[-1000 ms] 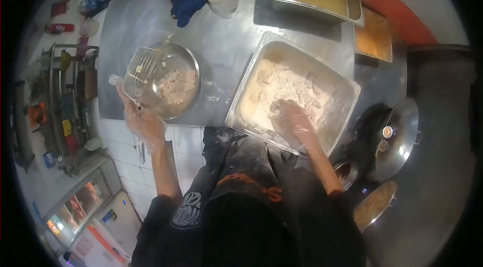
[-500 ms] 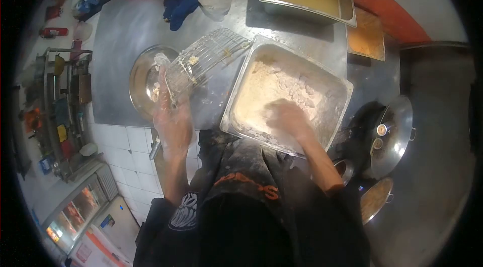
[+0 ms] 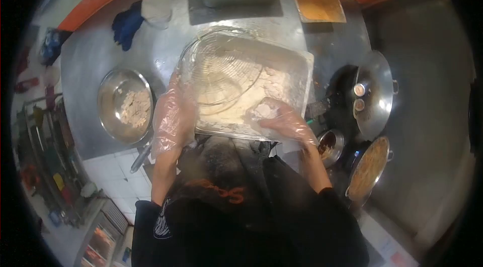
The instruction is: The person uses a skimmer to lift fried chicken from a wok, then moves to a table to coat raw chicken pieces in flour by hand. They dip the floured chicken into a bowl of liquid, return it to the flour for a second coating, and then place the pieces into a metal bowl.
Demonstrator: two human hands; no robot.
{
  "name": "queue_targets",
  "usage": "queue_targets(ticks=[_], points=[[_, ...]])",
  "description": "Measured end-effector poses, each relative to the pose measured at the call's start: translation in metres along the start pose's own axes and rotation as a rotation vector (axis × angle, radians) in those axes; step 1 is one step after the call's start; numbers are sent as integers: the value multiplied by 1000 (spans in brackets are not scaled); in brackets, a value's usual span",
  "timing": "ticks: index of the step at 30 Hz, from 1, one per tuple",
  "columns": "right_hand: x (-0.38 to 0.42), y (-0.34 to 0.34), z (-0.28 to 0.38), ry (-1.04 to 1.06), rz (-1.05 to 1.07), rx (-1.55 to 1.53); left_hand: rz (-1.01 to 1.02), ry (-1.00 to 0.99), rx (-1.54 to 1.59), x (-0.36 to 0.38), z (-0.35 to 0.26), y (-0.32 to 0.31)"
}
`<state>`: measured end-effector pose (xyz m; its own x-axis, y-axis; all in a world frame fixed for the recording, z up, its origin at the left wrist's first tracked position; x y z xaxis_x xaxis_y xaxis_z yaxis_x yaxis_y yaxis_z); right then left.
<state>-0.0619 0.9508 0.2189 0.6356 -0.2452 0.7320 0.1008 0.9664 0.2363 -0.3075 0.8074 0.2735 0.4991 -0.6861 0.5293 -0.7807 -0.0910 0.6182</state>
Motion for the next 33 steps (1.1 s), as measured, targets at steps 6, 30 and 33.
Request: queue_targets(ticks=[6, 30, 33], points=[[50, 11, 6, 441, -217, -521, 252, -15, -164, -20, -29, -33], [88, 55, 41, 496, -641, -564, 502, -143, -145, -57, -20, -82], [85, 61, 50, 476, -613, -567, 578, -63, -242, -57, -18, -83]])
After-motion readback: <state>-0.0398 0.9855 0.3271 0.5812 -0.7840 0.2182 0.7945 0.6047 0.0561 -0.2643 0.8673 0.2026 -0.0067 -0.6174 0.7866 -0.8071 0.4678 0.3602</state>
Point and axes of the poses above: each hand's wrist, its own x-axis away from the middle knuckle, its own y-axis out of the back of the hand, z = x × y, the point moved 8 cm from there along -x, towards the middle knuckle, and after that the axes turned 13 degrees about z, right-handed, at the moved point
